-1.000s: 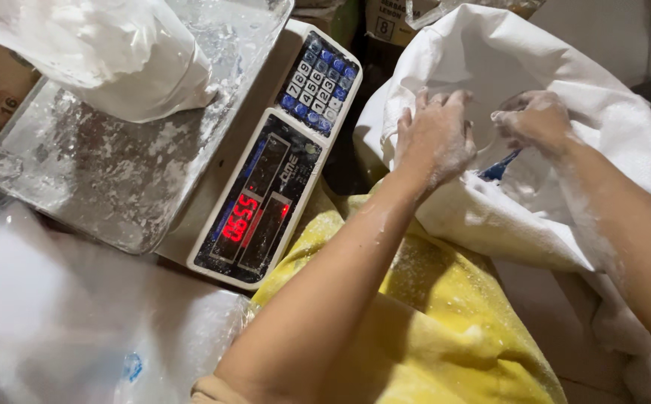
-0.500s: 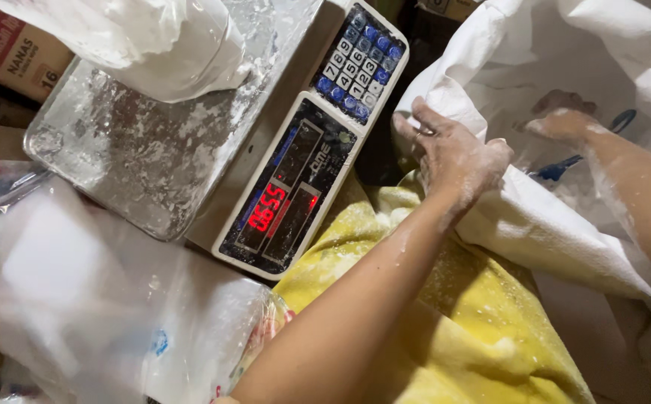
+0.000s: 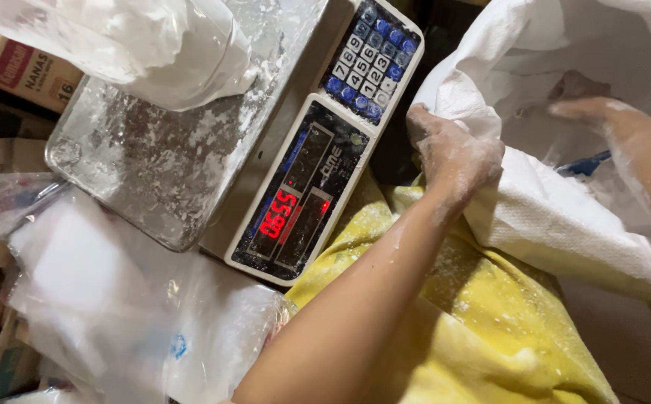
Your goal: The person scoops white powder from a large sack into a plastic bag using a scoop, places the bag on a digital scale, and adjusts the amount by adding or removing powder. The person then ties the bag and sets it aside before repeating the process with a new bag.
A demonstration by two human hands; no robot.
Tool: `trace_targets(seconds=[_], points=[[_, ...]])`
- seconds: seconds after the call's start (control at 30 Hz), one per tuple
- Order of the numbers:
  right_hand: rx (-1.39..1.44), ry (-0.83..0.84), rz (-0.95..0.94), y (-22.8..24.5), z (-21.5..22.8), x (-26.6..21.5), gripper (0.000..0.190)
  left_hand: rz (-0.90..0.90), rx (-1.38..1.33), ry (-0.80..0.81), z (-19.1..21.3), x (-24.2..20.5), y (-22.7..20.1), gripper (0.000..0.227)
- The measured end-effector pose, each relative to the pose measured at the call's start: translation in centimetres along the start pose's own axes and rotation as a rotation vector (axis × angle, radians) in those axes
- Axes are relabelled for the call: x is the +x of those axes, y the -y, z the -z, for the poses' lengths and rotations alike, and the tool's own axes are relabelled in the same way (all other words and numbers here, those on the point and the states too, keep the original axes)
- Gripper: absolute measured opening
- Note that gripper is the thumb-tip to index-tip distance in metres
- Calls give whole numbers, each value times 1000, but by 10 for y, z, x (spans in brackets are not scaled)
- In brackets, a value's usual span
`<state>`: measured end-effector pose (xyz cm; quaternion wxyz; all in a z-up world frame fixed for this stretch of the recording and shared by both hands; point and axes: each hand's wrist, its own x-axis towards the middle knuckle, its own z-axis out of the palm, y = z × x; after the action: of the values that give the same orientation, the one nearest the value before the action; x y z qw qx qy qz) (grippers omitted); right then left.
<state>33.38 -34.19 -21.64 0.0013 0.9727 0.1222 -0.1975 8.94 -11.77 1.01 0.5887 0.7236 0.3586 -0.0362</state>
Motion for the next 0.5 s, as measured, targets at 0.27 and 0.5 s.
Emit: trace_targets(seconds=[0.27, 0.5], points=[[-14, 16, -11, 8, 17, -2, 124, -149, -63, -53, 6, -7, -6, 94], [-72, -136, -54, 16, 40, -10, 143, -184, -115, -60, 5, -2, -7, 96]])
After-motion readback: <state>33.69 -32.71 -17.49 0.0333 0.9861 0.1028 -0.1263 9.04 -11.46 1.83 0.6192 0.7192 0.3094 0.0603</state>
